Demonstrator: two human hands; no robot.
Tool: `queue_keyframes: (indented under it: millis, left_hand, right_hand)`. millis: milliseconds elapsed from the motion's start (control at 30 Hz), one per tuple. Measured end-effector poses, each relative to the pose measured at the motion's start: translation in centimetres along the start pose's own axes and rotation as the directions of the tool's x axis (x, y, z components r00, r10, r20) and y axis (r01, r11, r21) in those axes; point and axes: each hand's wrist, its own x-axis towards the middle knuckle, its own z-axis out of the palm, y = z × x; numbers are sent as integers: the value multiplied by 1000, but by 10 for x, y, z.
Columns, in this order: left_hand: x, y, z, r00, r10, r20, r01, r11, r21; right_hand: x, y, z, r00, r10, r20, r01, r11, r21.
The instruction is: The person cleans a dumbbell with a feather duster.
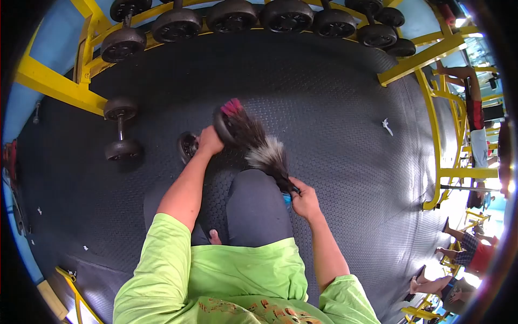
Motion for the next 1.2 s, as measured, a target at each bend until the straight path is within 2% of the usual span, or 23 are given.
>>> queue_keyframes:
  millis: [33, 67, 100, 133, 167, 233, 300, 333, 400, 433, 467, 533, 667, 733, 767, 867, 967, 1000, 1033, 1133, 1200]
  left_hand:
    - [4, -4, -8, 999, 23, -43, -26, 998, -53]
    - [4, -15, -18, 975, 214, -54, -219, 965, -141]
    - [12, -33, -9, 977, 204, -58, -211, 968, -137]
    - [30, -57, 10, 894, 381, -236, -366, 924, 107]
    - [43, -71, 15, 743, 565, -359, -444, 818, 367]
    - [35, -61, 13, 778, 408, -478, -424, 902, 80]
    - [38, -64, 14, 941, 275, -200, -284, 958, -21]
    - [32, -64, 15, 944, 258, -204, -271, 962, -36]
    - [26, -52, 12, 898, 410, -162, -358, 893, 273]
    - [22, -56, 22, 901, 422, -101, -371, 871, 322]
    - [49, -83, 55, 860, 457, -227, -455, 888, 62]
    - [50, -87, 66, 894, 397, -207, -446, 832, -331]
    - [36, -84, 42, 871, 453, -192, -471, 880, -59]
    - [33, -84, 36, 866, 461, -193, -472, 882, -8]
    - [33, -84, 34, 863, 464, -200, -472, 882, 11]
    - [31, -86, 34, 856, 470, -218, -476, 879, 28]
    - [28, -85, 29, 848, 488, -206, -487, 871, 60]
    - [26, -84, 25, 845, 494, -205, -490, 869, 73]
    - [24, -82, 23, 841, 500, -204, -494, 865, 86]
    - [29, -90, 29, 827, 522, -209, -507, 853, 124]
    - [49, -119, 52, 799, 570, -193, -533, 819, 212]
  right_hand:
    - [4, -4, -1, 1000, -4, 6, 3, 1000, 7]
    - [7, -6, -1, 997, -69, -24, 69, 998, 10]
    - [9, -11, 0, 989, -137, -52, 137, 990, 10]
    - [10, -24, -3, 987, -146, -62, 146, 989, 2]
    - [15, -37, -3, 985, -167, -54, 167, 986, -1]
    - [25, -59, -1, 983, -180, -19, 180, 984, -9]
    - [31, -73, -3, 980, -198, 23, 199, 979, -40]
    - [37, -82, -4, 972, -231, 48, 234, 971, -53]
    - [48, -96, -6, 976, -205, 72, 213, 969, -123]
    - [47, -100, -5, 983, -158, 92, 173, 968, -182]
    - [51, -107, -5, 981, -164, 104, 181, 967, -180]
    - [53, -116, -7, 985, -164, 54, 172, 960, -223]
    - [58, -109, -11, 955, -270, 119, 292, 925, -244]
    - [60, -101, -18, 905, -355, 234, 420, 834, -359]
    - [63, -95, -21, 899, -364, 242, 431, 831, -352]
    - [77, -71, -27, 920, -376, 107, 390, 864, -320]
    - [76, -110, -12, 954, -266, 141, 299, 888, -348]
    - [80, -110, -4, 922, -366, 129, 388, 882, -270]
    - [81, -112, -4, 921, -371, 121, 391, 880, -271]
    - [73, -120, -13, 929, -348, 125, 370, 866, -337]
    - [65, -116, -30, 929, -301, 216, 364, 850, -380]
